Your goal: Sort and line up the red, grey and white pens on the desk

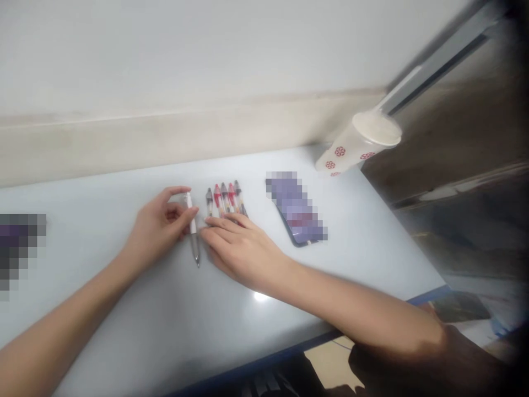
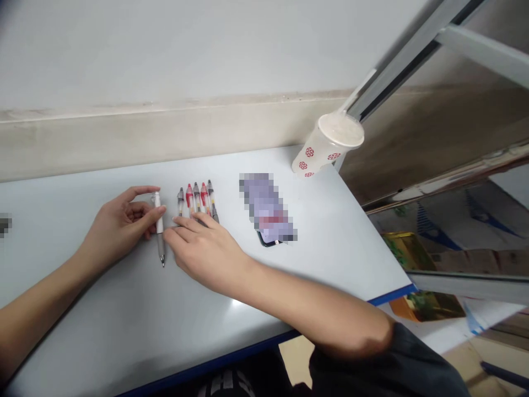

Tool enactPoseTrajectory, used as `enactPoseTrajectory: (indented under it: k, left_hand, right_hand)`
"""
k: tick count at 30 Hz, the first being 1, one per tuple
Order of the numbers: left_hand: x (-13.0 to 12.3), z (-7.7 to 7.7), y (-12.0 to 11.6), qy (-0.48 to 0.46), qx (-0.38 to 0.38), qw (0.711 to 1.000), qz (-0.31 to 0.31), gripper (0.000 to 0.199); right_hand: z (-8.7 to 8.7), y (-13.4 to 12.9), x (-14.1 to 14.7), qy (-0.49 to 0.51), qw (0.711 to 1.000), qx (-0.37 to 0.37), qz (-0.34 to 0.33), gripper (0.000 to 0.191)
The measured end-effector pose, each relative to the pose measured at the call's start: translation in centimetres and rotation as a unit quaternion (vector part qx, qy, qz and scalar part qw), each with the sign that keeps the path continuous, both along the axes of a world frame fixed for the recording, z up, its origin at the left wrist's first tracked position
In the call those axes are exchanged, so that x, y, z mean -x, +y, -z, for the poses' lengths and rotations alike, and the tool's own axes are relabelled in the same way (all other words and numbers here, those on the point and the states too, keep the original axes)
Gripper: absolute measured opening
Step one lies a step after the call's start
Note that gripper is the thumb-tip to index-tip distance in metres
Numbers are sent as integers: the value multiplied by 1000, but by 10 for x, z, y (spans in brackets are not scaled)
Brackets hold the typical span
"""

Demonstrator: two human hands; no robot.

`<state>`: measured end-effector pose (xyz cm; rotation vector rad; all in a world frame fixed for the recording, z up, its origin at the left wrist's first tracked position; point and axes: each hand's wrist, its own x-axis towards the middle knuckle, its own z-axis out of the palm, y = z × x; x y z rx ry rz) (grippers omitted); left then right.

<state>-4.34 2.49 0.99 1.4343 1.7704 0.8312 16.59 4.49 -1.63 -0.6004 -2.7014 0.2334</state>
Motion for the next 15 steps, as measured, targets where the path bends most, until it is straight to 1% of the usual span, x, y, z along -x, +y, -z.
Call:
enactPoseTrajectory:
  k: [5, 10, 13, 15]
  left_hand:
    - [2, 7, -1, 17, -25, 999, 12, 61]
    - [5, 13, 1, 10, -26, 999, 21, 55]
    - [6, 13, 2, 22, -28, 999, 20, 66]
    - [6, 14, 3, 29, -29, 999, 20, 70]
  right_hand:
    - [-4, -1, 0, 6, 999, 38, 10, 25]
    - [-4, -5, 1, 19, 998, 52, 24, 29]
    - [-1, -6, 2, 50, 997, 54, 22, 32]
    - [2, -5, 3, 69, 996, 53, 35, 32]
